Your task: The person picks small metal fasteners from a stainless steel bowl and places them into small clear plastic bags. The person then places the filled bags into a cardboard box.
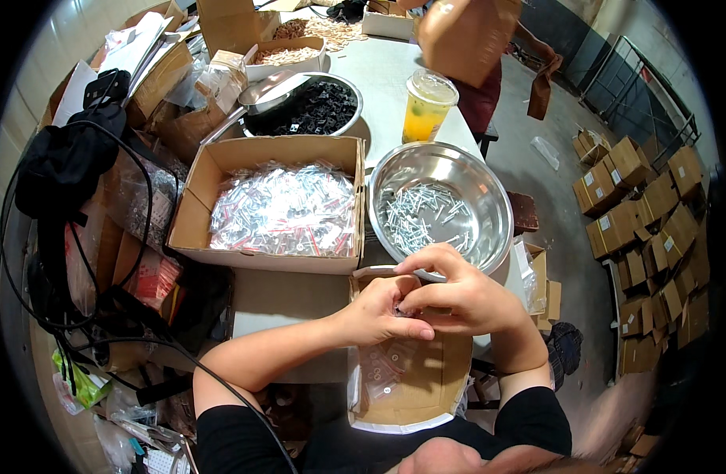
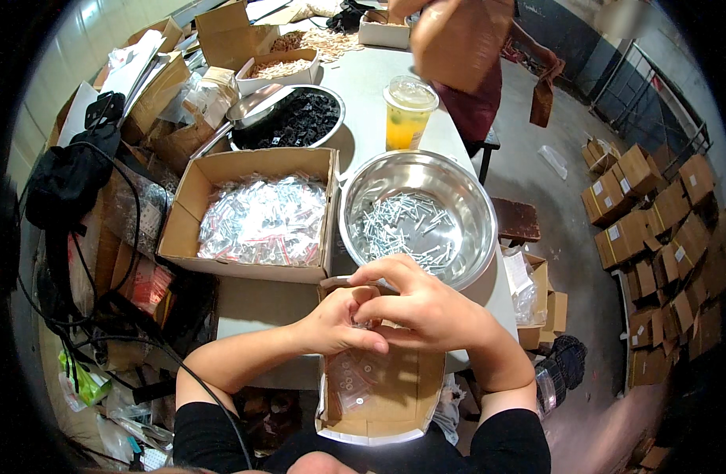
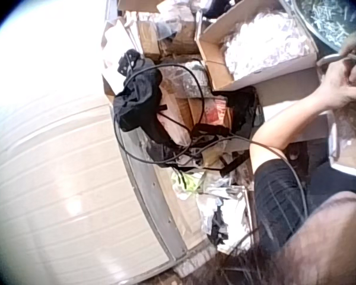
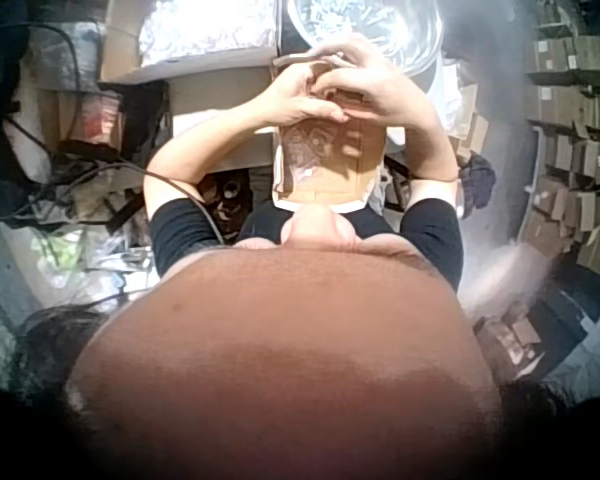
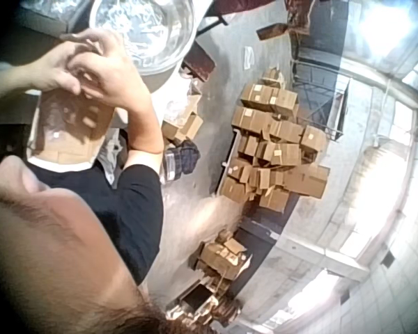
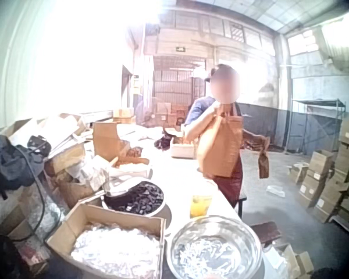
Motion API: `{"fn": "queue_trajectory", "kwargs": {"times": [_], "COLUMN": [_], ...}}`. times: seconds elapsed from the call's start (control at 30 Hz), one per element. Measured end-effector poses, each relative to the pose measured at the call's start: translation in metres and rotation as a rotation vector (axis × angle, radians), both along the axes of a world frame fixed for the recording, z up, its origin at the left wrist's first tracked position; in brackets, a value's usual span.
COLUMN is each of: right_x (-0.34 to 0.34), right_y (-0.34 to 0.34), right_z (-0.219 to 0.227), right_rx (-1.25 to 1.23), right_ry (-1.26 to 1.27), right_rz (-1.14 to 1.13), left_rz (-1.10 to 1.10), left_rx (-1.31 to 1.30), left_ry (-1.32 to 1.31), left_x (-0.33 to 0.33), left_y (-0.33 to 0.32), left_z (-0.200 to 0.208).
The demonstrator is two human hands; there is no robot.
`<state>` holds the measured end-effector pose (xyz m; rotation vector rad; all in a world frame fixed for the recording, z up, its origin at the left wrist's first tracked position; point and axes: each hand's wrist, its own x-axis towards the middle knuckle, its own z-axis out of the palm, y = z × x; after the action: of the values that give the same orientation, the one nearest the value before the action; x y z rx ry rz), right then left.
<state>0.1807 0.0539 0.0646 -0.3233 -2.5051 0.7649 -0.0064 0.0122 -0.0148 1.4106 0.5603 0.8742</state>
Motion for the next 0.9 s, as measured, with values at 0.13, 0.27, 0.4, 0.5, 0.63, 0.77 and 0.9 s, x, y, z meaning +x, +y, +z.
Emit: {"fn": "queue_trajectory", "kwargs": {"times": [0.13, 0.27, 0.4, 0.5, 0.63, 0.77, 0.9], "right_x": [-0.002, -0.003, 0.006, 0.003, 0.003, 0.001, 0.001], "right_y": [-0.001, -0.002, 0.002, 0.005, -0.001, 0.006, 0.007], "right_z": [-0.001, -0.004, -0.004, -0.009, -0.005, -0.008, -0.012], "right_rx": [0.086, 0.105, 0.054, 0.073, -0.102, -0.005, -0.021], "right_ry": [0.022, 0.072, 0.136, 0.215, 0.097, 0.076, 0.032], "right_rz": [-0.03, -0.095, -0.171, -0.215, -0.299, -0.191, -0.163], "left_rz": [-0.025, 0.232, 0.545, 0.606, 0.615, 0.541, 0.496], "left_rx": [-0.002, 0.09, 0.434, 0.643, 0.721, 0.682, 0.643], "left_ry": [0.045, -0.1, 0.054, 0.235, 0.305, 0.323, 0.283], "left_x": [-0.004, 0.004, 0.0, -0.005, -0.007, -0.007, -0.007], "left_y": [0.0, -0.006, -0.01, -0.009, -0.007, -0.005, -0.004], "left_z": [-0.002, 0.001, 0.021, 0.035, 0.034, 0.033, 0.034]}}
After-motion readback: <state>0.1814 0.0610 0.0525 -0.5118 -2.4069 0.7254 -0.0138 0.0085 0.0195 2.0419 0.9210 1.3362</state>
